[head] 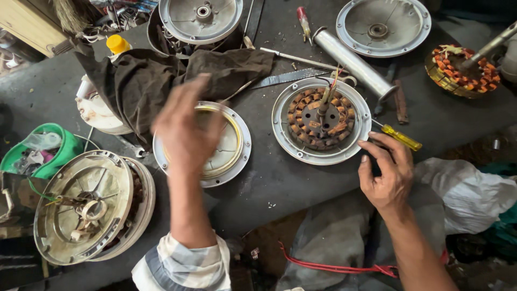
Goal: The person disassembles a circular white plastic housing, uses a metal pipe to tap a central shaft, and then works on a motor stator with copper windings. They use a screwdriver and pliers to adjust wires and components within the stator assembly.
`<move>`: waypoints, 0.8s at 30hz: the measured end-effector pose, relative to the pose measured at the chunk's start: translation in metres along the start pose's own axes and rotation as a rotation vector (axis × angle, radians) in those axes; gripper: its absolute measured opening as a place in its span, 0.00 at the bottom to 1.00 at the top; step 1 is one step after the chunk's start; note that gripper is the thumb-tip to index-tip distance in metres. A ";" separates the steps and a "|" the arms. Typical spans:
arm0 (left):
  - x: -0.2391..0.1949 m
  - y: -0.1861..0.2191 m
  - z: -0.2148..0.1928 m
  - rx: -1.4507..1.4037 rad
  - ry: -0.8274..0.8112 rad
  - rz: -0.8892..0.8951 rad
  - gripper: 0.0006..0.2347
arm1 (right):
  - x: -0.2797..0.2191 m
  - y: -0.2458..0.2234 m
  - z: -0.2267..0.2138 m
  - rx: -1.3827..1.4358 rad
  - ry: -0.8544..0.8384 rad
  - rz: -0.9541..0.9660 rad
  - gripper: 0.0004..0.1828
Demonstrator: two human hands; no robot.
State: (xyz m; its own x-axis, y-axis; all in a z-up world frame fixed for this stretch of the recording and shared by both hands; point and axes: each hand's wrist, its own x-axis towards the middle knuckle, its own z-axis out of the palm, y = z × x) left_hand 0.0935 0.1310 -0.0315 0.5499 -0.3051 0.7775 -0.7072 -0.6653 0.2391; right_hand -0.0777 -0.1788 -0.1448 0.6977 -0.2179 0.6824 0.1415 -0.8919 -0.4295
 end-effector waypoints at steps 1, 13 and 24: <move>-0.001 0.012 0.008 -0.080 -0.104 -0.068 0.23 | 0.000 -0.001 -0.001 0.008 -0.003 0.004 0.17; -0.025 0.066 0.083 -0.349 -0.545 0.157 0.55 | 0.067 -0.036 -0.017 0.089 -0.232 -0.093 0.12; -0.034 0.061 0.094 -0.325 -0.612 0.170 0.50 | 0.105 -0.041 -0.003 -0.088 -0.464 -0.220 0.08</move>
State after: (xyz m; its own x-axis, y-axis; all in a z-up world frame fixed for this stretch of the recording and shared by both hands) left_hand 0.0733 0.0368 -0.0979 0.5037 -0.7778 0.3760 -0.8495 -0.3667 0.3794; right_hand -0.0123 -0.1663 -0.0545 0.8988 0.1593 0.4084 0.2744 -0.9310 -0.2407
